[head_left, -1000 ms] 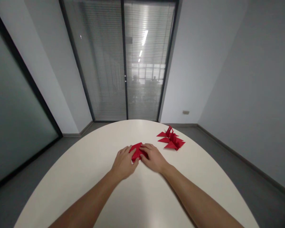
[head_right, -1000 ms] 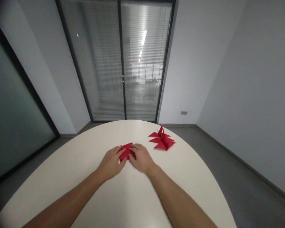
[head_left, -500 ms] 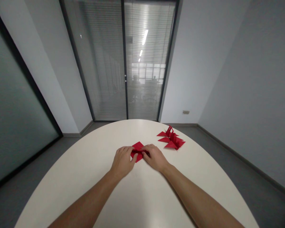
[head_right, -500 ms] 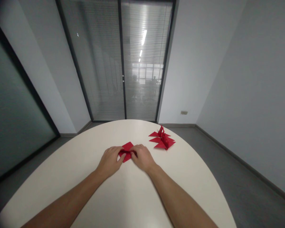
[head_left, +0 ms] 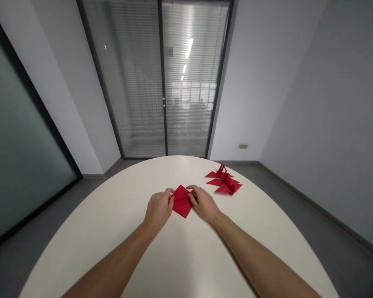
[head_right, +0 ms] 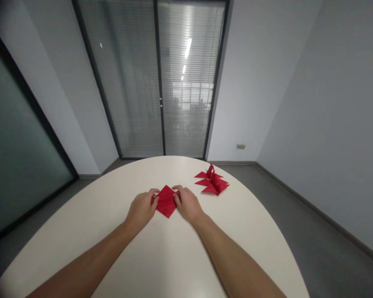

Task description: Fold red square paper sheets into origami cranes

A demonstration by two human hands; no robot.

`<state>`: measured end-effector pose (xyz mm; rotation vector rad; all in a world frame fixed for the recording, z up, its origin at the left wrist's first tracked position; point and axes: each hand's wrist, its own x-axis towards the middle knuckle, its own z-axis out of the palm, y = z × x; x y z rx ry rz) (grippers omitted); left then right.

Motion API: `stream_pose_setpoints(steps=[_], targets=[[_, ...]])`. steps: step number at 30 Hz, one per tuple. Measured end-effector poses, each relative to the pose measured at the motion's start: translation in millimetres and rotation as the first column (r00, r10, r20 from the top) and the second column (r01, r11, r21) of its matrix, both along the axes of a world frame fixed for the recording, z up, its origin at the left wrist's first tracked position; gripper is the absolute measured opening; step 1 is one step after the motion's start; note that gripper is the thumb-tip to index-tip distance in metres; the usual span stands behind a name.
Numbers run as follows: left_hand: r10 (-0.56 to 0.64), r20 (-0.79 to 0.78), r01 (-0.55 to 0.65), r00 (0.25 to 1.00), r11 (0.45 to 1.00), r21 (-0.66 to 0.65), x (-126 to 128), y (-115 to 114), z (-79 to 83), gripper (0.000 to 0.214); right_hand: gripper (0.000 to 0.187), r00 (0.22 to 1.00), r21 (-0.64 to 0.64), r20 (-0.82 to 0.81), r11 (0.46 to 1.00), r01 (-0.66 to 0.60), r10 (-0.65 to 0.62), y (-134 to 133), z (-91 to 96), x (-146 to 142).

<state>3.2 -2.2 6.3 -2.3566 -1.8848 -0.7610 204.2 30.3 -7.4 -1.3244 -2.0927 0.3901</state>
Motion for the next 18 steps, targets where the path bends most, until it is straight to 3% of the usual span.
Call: stream_pose_setpoints(steps=[9,18], targets=[[0.063,-0.055,-0.064,0.997,0.998,-0.02,-1.4,1.7,-4.8,0.031,0.04,1.0,0.048,-0.012,0.999,0.008,-0.007,1.7,-3.2,0.2],[0.039,-0.049,-0.039,0.998,0.999,0.013,-2.4,1.0,-5.6,0.029,0.052,0.995,0.131,0.083,0.989,-0.062,0.052,-2.3,5.6,1.5]])
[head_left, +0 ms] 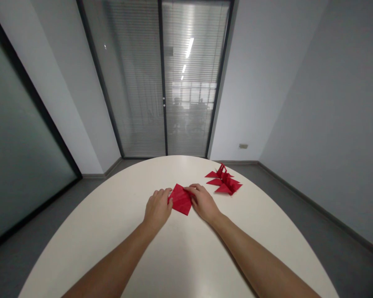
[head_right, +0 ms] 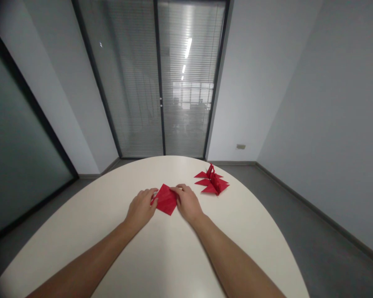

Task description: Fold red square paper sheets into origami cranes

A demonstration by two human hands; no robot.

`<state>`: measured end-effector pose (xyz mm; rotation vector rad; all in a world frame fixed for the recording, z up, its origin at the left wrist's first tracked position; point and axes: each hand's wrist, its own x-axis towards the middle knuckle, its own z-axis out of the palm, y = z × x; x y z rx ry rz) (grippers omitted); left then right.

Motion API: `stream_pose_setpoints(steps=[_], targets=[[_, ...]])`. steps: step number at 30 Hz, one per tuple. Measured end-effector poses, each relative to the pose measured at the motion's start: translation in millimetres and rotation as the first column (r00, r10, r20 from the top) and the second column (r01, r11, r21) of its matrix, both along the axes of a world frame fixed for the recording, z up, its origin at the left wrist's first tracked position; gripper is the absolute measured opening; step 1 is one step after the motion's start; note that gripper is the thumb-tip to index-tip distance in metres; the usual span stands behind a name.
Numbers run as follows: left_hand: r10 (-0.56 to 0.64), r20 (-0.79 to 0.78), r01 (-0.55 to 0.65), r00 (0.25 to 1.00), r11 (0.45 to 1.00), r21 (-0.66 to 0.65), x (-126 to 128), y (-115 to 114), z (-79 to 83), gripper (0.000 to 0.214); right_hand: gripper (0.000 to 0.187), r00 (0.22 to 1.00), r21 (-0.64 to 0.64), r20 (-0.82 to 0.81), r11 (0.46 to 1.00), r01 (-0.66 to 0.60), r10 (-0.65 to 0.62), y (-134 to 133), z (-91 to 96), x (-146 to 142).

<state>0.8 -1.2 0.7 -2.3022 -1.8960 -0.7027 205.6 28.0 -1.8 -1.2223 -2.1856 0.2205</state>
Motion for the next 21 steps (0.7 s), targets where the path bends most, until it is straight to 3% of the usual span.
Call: stream_pose_setpoints(steps=[5,9,14,17,21], targets=[[-0.005,-0.003,0.005,1.0,1.0,0.0,-0.6,-0.2,-0.3,0.028,0.044,0.99,0.058,0.085,0.991,-0.121,0.115,-6.2,8.9,-4.5],[-0.029,0.031,0.029,0.999,0.999,0.024,-1.8,1.9,-3.3,0.032,0.041,0.959,-0.014,0.136,0.969,-0.249,0.248,-7.7,8.6,-7.2],[-0.231,0.083,0.229,0.97,0.973,0.023,-2.6,5.1,-6.0,0.038,0.057,0.952,-0.14,0.17,0.963,-0.231,0.253,-6.2,4.0,-5.4],[-0.204,0.065,0.206,0.977,0.978,-0.025,-2.5,5.2,-4.8,0.033,0.062,0.953,-0.164,0.163,0.959,-0.229,0.256,-6.3,2.0,-5.7],[-0.13,0.034,0.13,0.991,0.991,-0.011,-2.1,3.3,0.0,0.029,0.057,0.985,-0.101,0.112,0.988,-0.12,0.131,-5.6,-0.1,-8.1]])
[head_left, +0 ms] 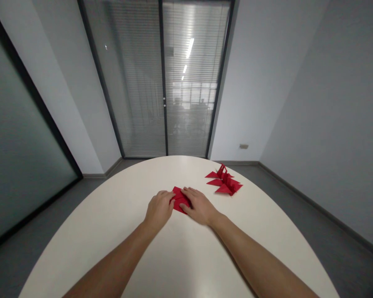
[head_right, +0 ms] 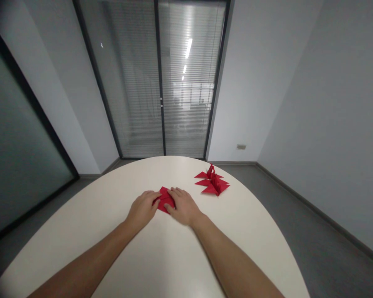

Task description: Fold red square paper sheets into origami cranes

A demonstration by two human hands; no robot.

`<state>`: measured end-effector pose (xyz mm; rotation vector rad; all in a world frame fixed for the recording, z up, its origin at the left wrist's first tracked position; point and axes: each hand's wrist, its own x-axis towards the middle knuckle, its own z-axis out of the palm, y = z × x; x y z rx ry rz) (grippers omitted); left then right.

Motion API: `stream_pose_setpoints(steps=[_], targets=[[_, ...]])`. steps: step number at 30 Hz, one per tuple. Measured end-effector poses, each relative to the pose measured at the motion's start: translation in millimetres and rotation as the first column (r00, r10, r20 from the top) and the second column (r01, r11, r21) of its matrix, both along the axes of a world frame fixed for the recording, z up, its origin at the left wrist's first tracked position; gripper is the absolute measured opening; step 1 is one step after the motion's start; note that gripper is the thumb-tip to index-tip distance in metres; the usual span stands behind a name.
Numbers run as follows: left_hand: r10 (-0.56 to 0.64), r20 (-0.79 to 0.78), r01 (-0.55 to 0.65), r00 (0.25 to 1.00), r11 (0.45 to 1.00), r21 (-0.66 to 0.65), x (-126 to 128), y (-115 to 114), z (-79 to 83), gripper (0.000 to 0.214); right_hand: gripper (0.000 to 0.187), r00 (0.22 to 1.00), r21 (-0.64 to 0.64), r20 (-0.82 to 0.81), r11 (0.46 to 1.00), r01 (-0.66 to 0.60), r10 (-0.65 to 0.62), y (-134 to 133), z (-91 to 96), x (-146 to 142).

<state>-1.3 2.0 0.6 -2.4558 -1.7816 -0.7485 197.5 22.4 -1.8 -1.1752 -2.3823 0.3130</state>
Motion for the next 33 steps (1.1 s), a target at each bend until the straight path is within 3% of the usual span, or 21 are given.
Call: stream_pose_setpoints(steps=[4,14,21,33], targets=[[0.014,0.01,-0.014,1.0,1.0,0.002,0,-3,4.1,0.028,0.051,0.995,0.03,-0.063,0.997,0.075,-0.073,2,-0.6,0],[0.153,-0.011,-0.154,0.988,0.988,-0.035,-1,-3,7.8,0.026,0.059,0.968,-0.016,-0.193,0.986,0.163,-0.163,3,-2.6,1],[0.127,0.048,-0.13,0.991,0.99,0.049,-1,-4,8.9,0.027,0.059,0.927,-0.128,-0.345,0.986,0.109,-0.147,7,-5.0,3],[0.103,0.082,-0.114,0.991,0.984,0.135,-1,-5,8.2,0.021,0.033,0.868,-0.172,-0.476,0.983,0.067,-0.143,11,-6.6,7]])
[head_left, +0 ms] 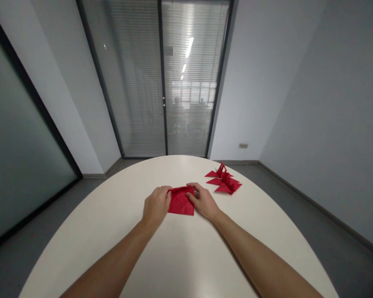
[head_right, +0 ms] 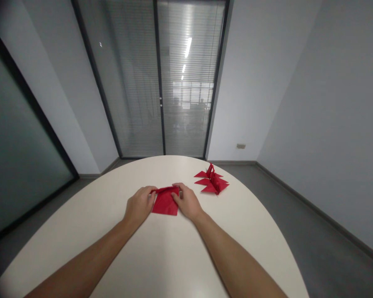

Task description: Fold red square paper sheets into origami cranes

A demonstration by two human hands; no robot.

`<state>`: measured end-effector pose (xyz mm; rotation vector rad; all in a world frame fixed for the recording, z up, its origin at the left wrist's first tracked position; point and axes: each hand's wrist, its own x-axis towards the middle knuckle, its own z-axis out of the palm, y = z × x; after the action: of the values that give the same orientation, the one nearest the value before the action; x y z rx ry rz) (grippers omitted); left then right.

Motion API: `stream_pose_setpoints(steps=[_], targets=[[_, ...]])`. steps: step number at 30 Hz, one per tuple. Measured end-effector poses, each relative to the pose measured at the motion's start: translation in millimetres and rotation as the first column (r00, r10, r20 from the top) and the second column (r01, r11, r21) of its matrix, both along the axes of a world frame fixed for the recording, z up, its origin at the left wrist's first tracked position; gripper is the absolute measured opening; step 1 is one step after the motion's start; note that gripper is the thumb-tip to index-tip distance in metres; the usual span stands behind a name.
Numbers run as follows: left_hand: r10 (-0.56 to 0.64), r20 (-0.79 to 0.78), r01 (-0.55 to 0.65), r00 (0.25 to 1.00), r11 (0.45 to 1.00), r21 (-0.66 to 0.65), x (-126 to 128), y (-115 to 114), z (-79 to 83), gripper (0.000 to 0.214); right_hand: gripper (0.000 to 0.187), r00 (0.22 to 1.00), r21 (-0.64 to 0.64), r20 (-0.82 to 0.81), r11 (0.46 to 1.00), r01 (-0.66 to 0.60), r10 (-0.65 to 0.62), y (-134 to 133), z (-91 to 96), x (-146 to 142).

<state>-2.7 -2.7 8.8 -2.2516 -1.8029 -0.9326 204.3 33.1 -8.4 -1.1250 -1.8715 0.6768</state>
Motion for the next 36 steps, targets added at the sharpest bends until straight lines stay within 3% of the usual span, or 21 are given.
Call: stream_pose_setpoints(steps=[5,10,14,21,28,36], targets=[[-0.014,0.005,0.014,1.0,1.0,0.003,-1,0,0.7,0.021,0.037,0.999,-0.026,-0.029,0.999,0.036,-0.036,-2,1.7,-1],[-0.059,0.03,0.058,0.998,0.997,0.047,-2,0,-0.8,0.021,0.037,0.99,0.007,0.096,0.995,0.1,-0.1,-4,2.4,-1],[-0.077,0.178,0.058,0.981,0.992,0.112,-3,3,-4.4,0.02,0.033,0.992,-0.026,0.05,0.993,0.119,-0.118,0,-0.8,0],[-0.029,0.569,-0.03,0.822,0.995,0.095,-7,9,-6.6,0.027,0.023,0.994,-0.111,-0.102,0.993,0.039,-0.05,10,-8.8,1],[-0.062,0.697,0.004,0.714,0.996,0.084,-6,14,-7.5,0.025,0.028,0.996,-0.009,-0.019,0.996,0.092,-0.092,8,-4.4,2],[0.16,0.509,-0.108,0.846,0.986,-0.13,-5,11,-4.7,0.016,0.029,0.976,0.0,0.114,0.982,0.188,-0.187,-1,7.8,1]])
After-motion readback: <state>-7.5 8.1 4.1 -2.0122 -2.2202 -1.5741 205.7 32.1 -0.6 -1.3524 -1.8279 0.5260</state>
